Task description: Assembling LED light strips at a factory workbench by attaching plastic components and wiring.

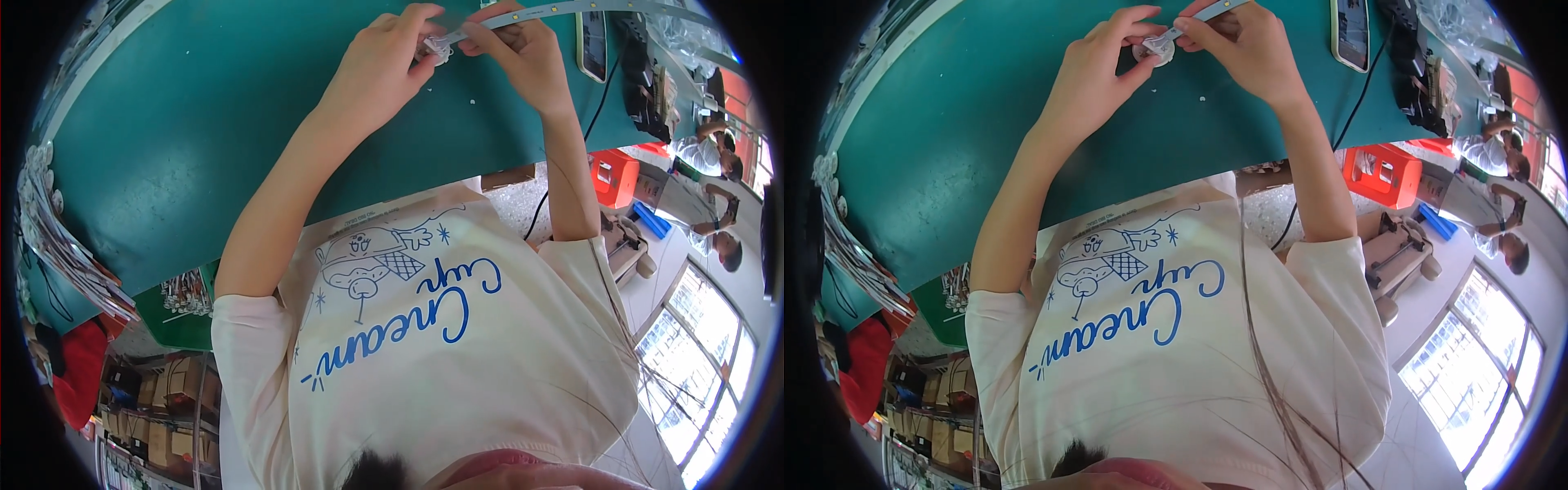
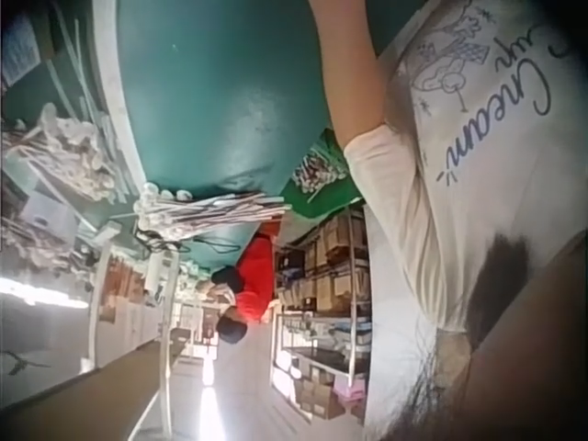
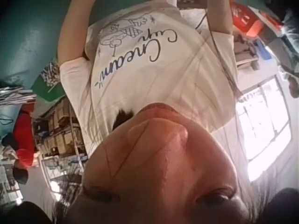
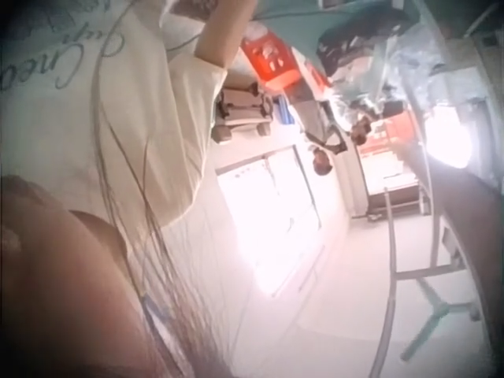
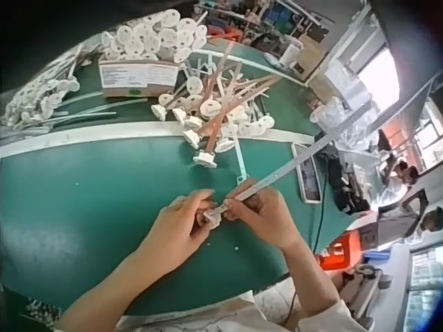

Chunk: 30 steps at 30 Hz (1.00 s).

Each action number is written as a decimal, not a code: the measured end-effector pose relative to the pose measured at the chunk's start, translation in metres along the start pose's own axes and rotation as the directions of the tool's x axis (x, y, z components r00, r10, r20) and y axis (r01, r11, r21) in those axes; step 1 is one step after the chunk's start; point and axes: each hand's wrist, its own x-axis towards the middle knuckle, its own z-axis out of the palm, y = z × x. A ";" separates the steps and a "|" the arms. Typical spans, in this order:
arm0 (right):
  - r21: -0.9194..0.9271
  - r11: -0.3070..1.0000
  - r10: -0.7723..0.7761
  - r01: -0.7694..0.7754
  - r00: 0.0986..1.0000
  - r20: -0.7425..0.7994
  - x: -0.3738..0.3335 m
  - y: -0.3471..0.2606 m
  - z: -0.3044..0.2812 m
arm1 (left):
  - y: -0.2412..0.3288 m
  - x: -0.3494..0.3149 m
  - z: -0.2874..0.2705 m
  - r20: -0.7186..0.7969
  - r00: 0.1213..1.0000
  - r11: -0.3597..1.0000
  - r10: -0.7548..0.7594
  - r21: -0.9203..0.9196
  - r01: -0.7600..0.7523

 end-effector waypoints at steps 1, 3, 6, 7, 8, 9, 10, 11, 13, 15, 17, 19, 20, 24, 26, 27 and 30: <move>0.001 1.000 0.000 0.000 1.000 0.002 -0.001 -0.005 0.001 | -0.001 0.000 0.000 -0.007 1.000 1.000 -0.006 -0.009 0.006; -0.200 0.979 -0.031 0.033 0.999 0.009 -0.002 -0.021 0.006 | 0.001 0.000 -0.001 -0.013 1.000 1.000 -0.015 -0.018 0.014; -0.374 0.919 -0.114 0.128 0.992 0.058 -0.002 -0.034 0.009 | 0.005 0.001 -0.004 0.030 0.995 0.996 -0.091 -0.021 0.091; -0.373 0.919 -0.114 0.127 0.992 0.058 -0.003 -0.035 0.010 | 0.004 0.001 -0.004 0.022 0.995 0.995 -0.095 -0.011 0.095; -0.396 0.909 -0.123 0.129 0.992 0.040 -0.004 -0.036 0.011 | 0.004 0.001 -0.004 0.014 0.995 0.995 -0.097 -0.003 0.097; -0.418 0.899 -0.133 0.130 0.991 0.023 -0.004 -0.036 0.012 | 0.004 0.001 -0.003 0.015 0.995 0.995 -0.097 -0.004 0.097; -0.419 0.899 -0.132 0.129 0.991 0.022 -0.005 -0.036 0.012 | 0.003 0.001 -0.003 0.005 0.997 0.997 -0.074 -0.012 0.074; -0.416 0.900 -0.139 0.129 0.990 0.005 -0.006 -0.034 0.012 | 0.003 0.001 -0.003 -0.006 0.999 0.998 -0.053 -0.019 0.053; -0.413 0.902 -0.145 0.127 0.989 -0.012 -0.007 -0.033 0.013 | 0.002 0.000 -0.002 -0.012 0.999 0.999 -0.042 -0.015 0.042; -0.484 0.847 -0.245 0.222 0.969 0.017 -0.007 -0.035 0.015 | -0.002 0.000 0.000 -0.018 0.999 0.999 -0.032 -0.009 0.032; -0.561 0.777 -0.302 0.285 0.951 0.065 -0.006 -0.040 0.018 | -0.005 0.000 0.002 0.002 0.996 0.993 -0.085 -0.076 0.084; -0.630 0.697 -0.352 0.343 0.929 0.116 -0.006 -0.040 0.018 | 0.002 0.001 -0.002 0.011 0.993 0.991 -0.115 -0.061 0.116; -0.584 0.754 -0.318 0.300 0.945 0.074 -0.005 -0.037 0.017 | 0.007 0.002 -0.004 0.018 0.989 0.988 -0.144 -0.046 0.144; -0.112 0.652 -0.755 0.750 0.655 -0.016 0.011 -0.010 0.019 | 0.008 0.003 -0.003 0.023 0.992 0.992 -0.120 -0.036 0.121; -0.355 0.799 -0.509 0.486 0.860 0.032 0.000 -0.024 0.018 | 0.003 0.001 0.000 -0.012 0.996 0.995 -0.094 -0.028 0.093; -0.581 0.796 -0.211 0.170 0.977 -0.003 -0.005 -0.033 0.018 | -0.007 0.000 0.005 -0.016 0.995 0.995 -0.094 -0.027 0.093; -0.597 0.787 -0.193 0.157 0.981 0.004 -0.003 -0.034 0.019 | -0.019 0.001 0.013 -0.345 0.856 0.893 0.385 -0.097 -0.440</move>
